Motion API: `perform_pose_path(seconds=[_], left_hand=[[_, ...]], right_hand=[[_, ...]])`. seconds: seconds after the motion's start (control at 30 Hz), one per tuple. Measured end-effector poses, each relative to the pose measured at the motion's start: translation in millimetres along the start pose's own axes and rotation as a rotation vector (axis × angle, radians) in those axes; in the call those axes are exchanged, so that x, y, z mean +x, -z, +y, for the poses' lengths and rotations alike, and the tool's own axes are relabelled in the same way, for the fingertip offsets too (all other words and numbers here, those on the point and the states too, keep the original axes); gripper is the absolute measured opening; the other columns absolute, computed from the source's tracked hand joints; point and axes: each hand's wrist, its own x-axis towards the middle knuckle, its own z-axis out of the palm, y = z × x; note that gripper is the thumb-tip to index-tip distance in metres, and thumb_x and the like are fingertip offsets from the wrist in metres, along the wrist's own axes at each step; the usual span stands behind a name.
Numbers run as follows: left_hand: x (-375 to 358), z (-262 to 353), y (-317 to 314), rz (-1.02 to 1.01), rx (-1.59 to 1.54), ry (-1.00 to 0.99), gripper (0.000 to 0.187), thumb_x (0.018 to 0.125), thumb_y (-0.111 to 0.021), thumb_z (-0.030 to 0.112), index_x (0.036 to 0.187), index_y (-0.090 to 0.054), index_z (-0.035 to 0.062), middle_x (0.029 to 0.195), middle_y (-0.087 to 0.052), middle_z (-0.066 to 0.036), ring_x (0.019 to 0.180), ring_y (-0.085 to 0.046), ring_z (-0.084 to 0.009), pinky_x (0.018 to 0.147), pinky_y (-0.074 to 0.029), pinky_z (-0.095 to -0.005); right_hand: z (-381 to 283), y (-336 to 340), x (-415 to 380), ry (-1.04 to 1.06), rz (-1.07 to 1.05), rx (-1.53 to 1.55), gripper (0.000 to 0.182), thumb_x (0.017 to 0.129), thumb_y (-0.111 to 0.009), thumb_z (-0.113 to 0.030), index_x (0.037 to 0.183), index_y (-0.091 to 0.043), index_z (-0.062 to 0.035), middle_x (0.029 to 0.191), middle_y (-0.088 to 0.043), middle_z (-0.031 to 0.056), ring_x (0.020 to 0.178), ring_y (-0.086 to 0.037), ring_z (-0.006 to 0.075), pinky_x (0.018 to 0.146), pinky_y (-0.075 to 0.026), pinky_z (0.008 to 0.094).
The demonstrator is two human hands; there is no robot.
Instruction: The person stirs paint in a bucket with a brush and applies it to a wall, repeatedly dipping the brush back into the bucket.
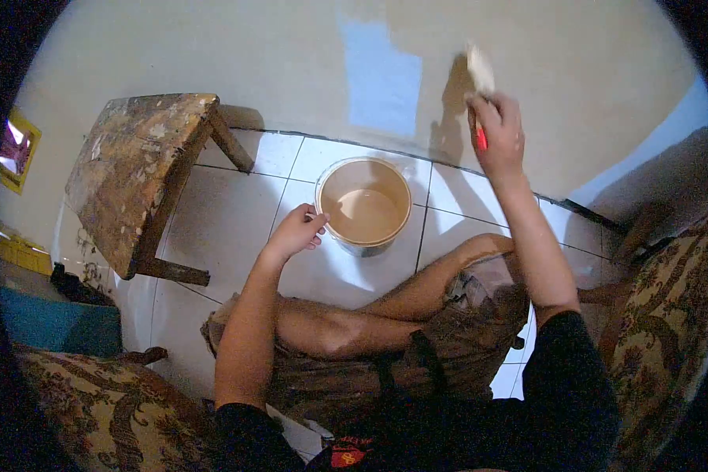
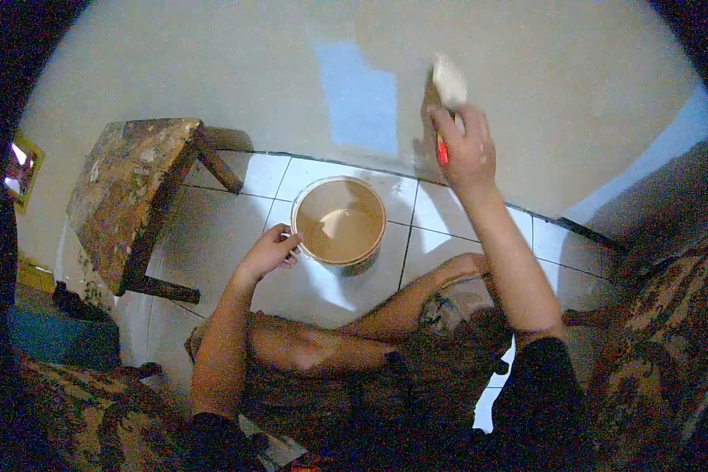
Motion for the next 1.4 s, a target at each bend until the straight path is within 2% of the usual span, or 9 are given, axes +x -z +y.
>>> perform_pose_path(seconds=[0.13,0.2,0.3,0.33,0.47,0.83,1.0,1.17,1.4], left_hand=[[-0.1,0.4,3.5,-0.007,0.016,0.006,0.036,0.087,-0.055,0.031,0.101,-0.049,-0.0013,0.074,-0.059,-0.008,0.057,-0.056,-0.0131,0.050,-0.048,-0.0253],[0.9,0.1,5.3,-0.029,0.015,-0.017,0.037,0.086,-0.056,0.032,0.101,-0.049,-0.0012,0.075,-0.060,-0.009,0.058,-0.057,-0.0136,0.050,-0.048,-0.0255],[3.1,1.2,8.1,-0.047,0.088,-0.047,0.039,0.083,-0.059,0.031,0.099,-0.049,-0.0026,0.073,-0.058,-0.008,0.054,-0.054,-0.0127,0.047,-0.045,-0.0247],[9.7,-2.8,8.1,-0.041,0.120,-0.059,0.040,0.083,-0.059,0.032,0.101,-0.049,-0.0023,0.074,-0.059,-0.008,0.054,-0.055,-0.0129,0.047,-0.045,-0.0248],[2.1,1.9,10.0,-0.050,0.083,-0.051,0.043,0.084,-0.059,0.036,0.101,-0.049,-0.0020,0.082,-0.061,-0.012,0.059,-0.059,-0.0154,0.052,-0.049,-0.0276],[7.8,-7.0,12.6,-0.106,0.121,-0.041,0.045,0.085,-0.057,0.038,0.107,-0.048,-0.0002,0.081,-0.062,-0.011,0.061,-0.060,-0.0166,0.050,-0.048,-0.0281],[1.3,-1.0,13.5,-0.064,0.117,-0.063,0.044,0.083,-0.057,0.037,0.102,-0.052,-0.0029,0.077,-0.061,-0.010,0.060,-0.058,-0.0159,0.051,-0.048,-0.0286],[-2.1,3.8,9.0,-0.073,0.119,-0.049,0.050,0.086,-0.056,0.033,0.120,-0.042,0.0003,0.085,-0.063,-0.014,0.062,-0.061,-0.0180,0.052,-0.049,-0.0294],[5.1,0.4,6.8,-0.086,0.011,-0.070,0.050,0.086,-0.054,0.023,0.121,-0.036,-0.0063,0.080,-0.062,-0.016,0.060,-0.061,-0.0189,0.049,-0.048,-0.0285]], right_hand=[[11.7,-17.5,25.6,0.106,-0.080,-0.070,0.025,0.072,-0.061,-0.005,0.096,-0.059,-0.0077,0.096,-0.053,0.0131,0.087,-0.054,0.0300,0.067,-0.048,0.0378],[14.4,-46.3,-3.8,0.160,-0.437,-0.193,0.025,0.075,-0.057,-0.012,0.099,-0.055,-0.0034,0.095,-0.052,0.0171,0.089,-0.054,0.0326,0.071,-0.049,0.0403],[-1.7,-63.4,-53.9,0.068,-0.652,0.046,0.026,0.072,-0.057,-0.012,0.093,-0.054,0.0017,0.097,-0.053,0.0180,0.093,-0.053,0.0323,0.077,-0.049,0.0412],[-3.7,-70.7,-69.2,0.228,-0.685,-0.026,0.026,0.070,-0.058,-0.013,0.091,-0.055,0.0014,0.099,-0.053,0.0177,0.093,-0.053,0.0321,0.078,-0.050,0.0414],[-2.0,-78.6,-66.9,0.289,-0.727,-0.016,0.018,0.070,-0.057,-0.011,0.084,-0.055,-0.0005,0.097,-0.052,0.0151,0.092,-0.053,0.0313,0.062,-0.054,0.0372],[-6.1,20.4,122.5,0.164,-0.075,-0.186,0.027,0.069,-0.058,-0.003,0.096,-0.059,-0.0094,0.093,-0.054,0.0087,0.089,-0.054,0.0281,0.067,-0.049,0.0379],[29.1,-32.4,13.3,0.380,-0.390,-0.181,0.026,0.071,-0.057,-0.009,0.096,-0.055,-0.0045,0.094,-0.050,0.0130,0.090,-0.052,0.0299,0.060,-0.051,0.0367],[17.6,-37.2,-61.7,0.409,-0.818,0.086,0.022,0.071,-0.056,-0.012,0.092,-0.058,-0.0050,0.088,-0.052,0.0104,0.091,-0.052,0.0271,0.068,-0.050,0.0380],[31.8,18.3,62.5,0.356,-0.425,-0.125,0.025,0.071,-0.056,-0.010,0.095,-0.057,-0.0062,0.099,-0.055,0.0090,0.089,-0.054,0.0280,0.066,-0.051,0.0353]])
